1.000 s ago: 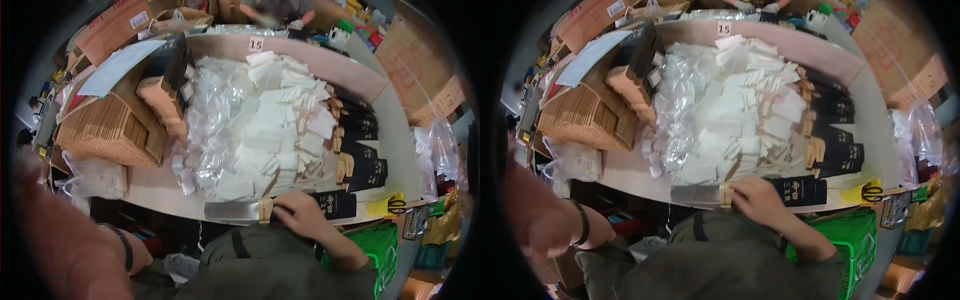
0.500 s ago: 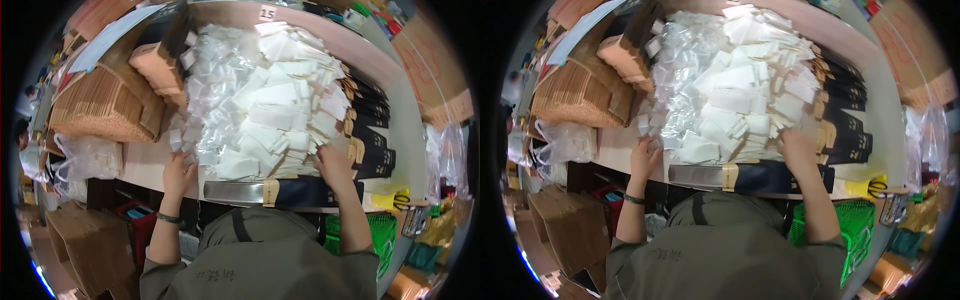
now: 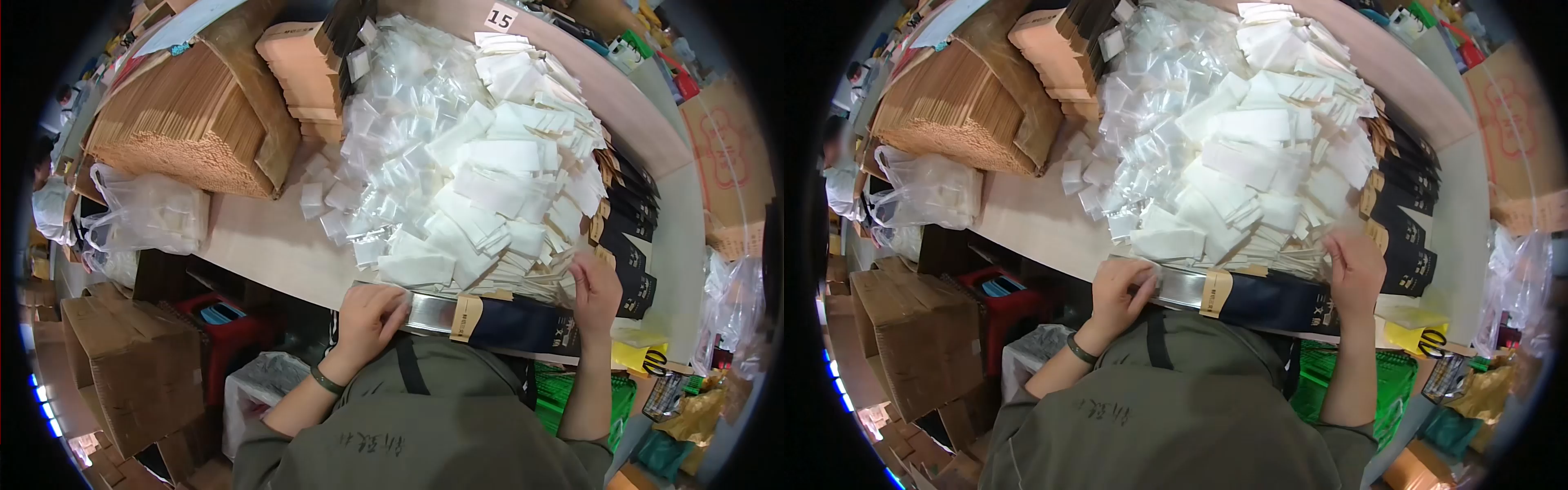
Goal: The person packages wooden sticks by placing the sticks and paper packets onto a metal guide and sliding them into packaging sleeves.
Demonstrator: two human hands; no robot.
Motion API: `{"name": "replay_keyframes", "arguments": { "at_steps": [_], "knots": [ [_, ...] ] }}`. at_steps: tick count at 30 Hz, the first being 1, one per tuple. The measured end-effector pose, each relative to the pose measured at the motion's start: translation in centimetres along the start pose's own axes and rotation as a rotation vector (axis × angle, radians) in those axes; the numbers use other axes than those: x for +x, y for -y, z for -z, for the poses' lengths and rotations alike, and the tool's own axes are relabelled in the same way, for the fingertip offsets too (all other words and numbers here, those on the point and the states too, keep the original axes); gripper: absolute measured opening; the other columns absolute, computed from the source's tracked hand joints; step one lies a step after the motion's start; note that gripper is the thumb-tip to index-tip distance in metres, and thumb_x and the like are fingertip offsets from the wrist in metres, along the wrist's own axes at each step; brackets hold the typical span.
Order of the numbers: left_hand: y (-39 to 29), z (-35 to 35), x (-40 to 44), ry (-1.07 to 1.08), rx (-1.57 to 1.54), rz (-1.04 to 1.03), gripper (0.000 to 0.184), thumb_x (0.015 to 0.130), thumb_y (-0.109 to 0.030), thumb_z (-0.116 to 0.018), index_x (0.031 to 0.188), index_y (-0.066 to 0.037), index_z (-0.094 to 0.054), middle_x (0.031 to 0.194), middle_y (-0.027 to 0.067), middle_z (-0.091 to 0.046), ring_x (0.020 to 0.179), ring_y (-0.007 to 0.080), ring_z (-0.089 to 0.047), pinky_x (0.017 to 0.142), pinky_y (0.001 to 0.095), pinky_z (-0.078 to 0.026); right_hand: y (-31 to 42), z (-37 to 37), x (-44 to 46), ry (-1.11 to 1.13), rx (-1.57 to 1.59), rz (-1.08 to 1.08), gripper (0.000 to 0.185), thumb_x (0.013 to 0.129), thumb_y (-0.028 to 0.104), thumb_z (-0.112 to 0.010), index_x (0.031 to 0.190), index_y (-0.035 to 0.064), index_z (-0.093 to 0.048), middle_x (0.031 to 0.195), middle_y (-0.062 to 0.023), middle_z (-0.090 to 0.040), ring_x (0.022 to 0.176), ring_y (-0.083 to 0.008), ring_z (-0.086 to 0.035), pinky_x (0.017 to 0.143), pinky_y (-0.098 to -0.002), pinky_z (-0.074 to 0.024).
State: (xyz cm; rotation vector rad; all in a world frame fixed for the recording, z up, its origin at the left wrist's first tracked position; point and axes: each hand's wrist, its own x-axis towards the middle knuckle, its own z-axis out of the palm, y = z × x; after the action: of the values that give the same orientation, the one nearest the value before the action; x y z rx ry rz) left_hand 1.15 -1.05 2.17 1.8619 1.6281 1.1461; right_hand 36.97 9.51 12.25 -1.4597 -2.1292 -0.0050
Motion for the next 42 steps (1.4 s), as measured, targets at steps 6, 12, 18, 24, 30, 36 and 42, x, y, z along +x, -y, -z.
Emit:
{"name": "replay_keyframes", "arguments": {
  "at_steps": [6,12,18,24,30,36,42],
  "knots": [
    [-0.3,-1.0,0.5,-0.005,-0.024,0.013,0.024,0.083,-0.013,-0.082,0.101,-0.003,-0.069,0.122,0.0193,-0.059,0.099,0.0333,-0.062,0.084,0.0406,-0.052,9.1,-2.8,6.0,0.217,0.134,0.49,0.024,0.077,0.004,-0.067,0.101,0.0069,-0.07,0.084,-0.0117,-0.068,0.079,-0.0326,-0.068,0.069,-0.0442,-0.0522],
    [0.7,-1.0,-0.4,-0.022,-0.005,-0.032,0.021,0.086,-0.01,-0.08,0.104,-0.004,-0.07,0.13,0.019,-0.055,0.107,0.0318,-0.061,0.092,0.04,-0.052,11.1,-9.7,10.2,0.266,-0.084,0.398,0.017,0.086,0.014,-0.068,0.102,0.007,-0.065,0.082,-0.009,-0.066,0.075,-0.031,-0.069,0.062,-0.0434,-0.0532],
    [0.0,2.9,1.2,-0.029,-0.044,0.0,0.025,0.087,-0.007,-0.078,0.112,-0.005,-0.072,0.137,0.0191,-0.055,0.115,0.0307,-0.061,0.097,0.0403,-0.052,12.6,-8.8,9.6,0.533,0.076,0.549,0.015,0.089,0.018,-0.068,0.097,0.0063,-0.065,0.086,-0.0099,-0.065,0.075,-0.0307,-0.07,0.063,-0.0433,-0.0555],
    [-0.4,20.1,16.8,-0.583,0.484,-0.282,0.014,0.088,-0.005,-0.076,0.102,-0.005,-0.074,0.093,0.0104,-0.075,0.084,0.0263,-0.074,0.076,0.0357,-0.057,11.6,-13.1,5.7,0.719,-0.078,0.769,0.011,0.084,0.016,-0.069,0.09,0.0076,-0.065,0.091,-0.0109,-0.063,0.074,-0.0308,-0.069,0.063,-0.0438,-0.0559],
    [5.3,27.9,26.5,-0.057,0.968,0.086,0.026,0.096,-0.026,-0.066,0.108,-0.005,-0.076,0.095,0.0203,-0.074,0.088,0.0404,-0.072,0.079,0.0467,-0.056,14.2,-8.4,7.3,0.683,0.042,0.423,0.009,0.085,0.012,-0.065,0.088,0.0033,-0.066,0.094,-0.0146,-0.065,0.08,-0.0348,-0.071,0.068,-0.0461,-0.0578],
    [6.0,28.5,28.0,-0.067,0.929,0.039,0.026,0.096,-0.022,-0.063,0.109,-0.004,-0.076,0.098,0.0235,-0.073,0.093,0.0441,-0.07,0.082,0.0492,-0.055,15.7,-8.4,3.3,0.826,0.036,0.71,0.008,0.087,0.011,-0.062,0.087,0.0037,-0.066,0.091,-0.0142,-0.066,0.075,-0.0351,-0.071,0.065,-0.047,-0.0571],
    [4.3,29.2,21.0,-0.467,0.793,0.049,0.028,0.101,-0.02,-0.061,0.118,-0.001,-0.07,0.111,0.0243,-0.073,0.106,0.039,-0.07,0.09,0.0444,-0.054,16.6,-9.3,2.9,0.72,0.242,0.526,0.012,0.093,0.018,-0.066,0.097,0.0076,-0.063,0.084,-0.0125,-0.063,0.077,-0.0342,-0.07,0.065,-0.0469,-0.0557]
  ]
}}
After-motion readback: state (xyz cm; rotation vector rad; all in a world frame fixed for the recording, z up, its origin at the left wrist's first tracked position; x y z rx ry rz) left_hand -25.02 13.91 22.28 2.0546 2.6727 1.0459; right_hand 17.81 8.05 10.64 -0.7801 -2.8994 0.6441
